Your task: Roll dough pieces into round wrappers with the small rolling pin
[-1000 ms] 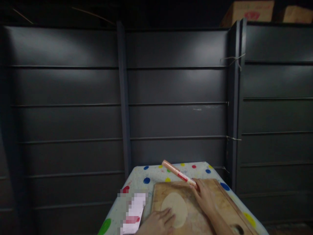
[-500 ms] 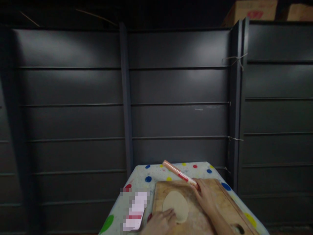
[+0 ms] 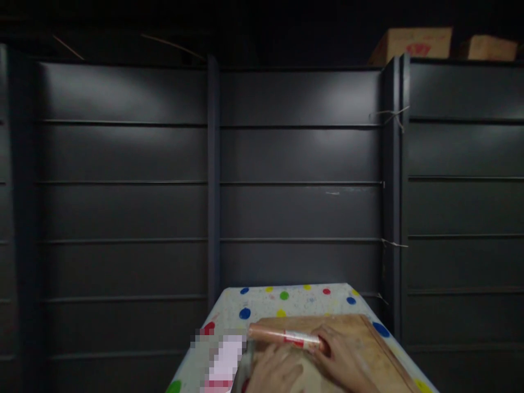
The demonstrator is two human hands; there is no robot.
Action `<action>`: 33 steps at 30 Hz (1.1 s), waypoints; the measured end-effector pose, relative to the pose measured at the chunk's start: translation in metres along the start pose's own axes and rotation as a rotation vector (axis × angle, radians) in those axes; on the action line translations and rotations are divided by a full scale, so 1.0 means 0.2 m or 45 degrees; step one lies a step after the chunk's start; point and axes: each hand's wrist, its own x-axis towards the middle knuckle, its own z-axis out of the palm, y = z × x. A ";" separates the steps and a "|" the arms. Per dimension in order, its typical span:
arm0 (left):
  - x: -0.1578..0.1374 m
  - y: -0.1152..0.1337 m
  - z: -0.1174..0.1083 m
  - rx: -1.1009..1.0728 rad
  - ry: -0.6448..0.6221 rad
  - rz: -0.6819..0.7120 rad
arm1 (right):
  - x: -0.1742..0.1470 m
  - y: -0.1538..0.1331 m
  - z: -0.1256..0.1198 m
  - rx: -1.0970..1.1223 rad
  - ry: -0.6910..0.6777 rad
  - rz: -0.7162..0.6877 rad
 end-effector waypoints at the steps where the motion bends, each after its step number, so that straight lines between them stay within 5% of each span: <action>1: 0.03 -0.02 -0.06 0.008 0.059 -0.086 | 0.00 0.00 0.00 -0.011 -0.021 -0.008; 5: 0.17 -0.12 -0.15 0.050 0.224 -0.607 | 0.00 -0.02 0.00 -0.037 -0.066 -0.035; 12: 0.20 -0.20 0.02 0.047 -0.065 -0.845 | 0.00 -0.03 0.02 0.011 -0.011 -0.037; 20: 0.08 -0.18 0.01 -0.140 -0.043 -0.605 | -0.01 0.03 0.00 0.042 0.015 0.097; 27: 0.06 -0.10 -0.01 0.024 -0.246 -0.629 | -0.06 0.02 -0.02 -0.152 -0.060 0.022; 33: 0.08 -0.10 -0.04 0.077 -0.212 -0.595 | -0.01 0.04 0.05 -0.428 0.055 0.136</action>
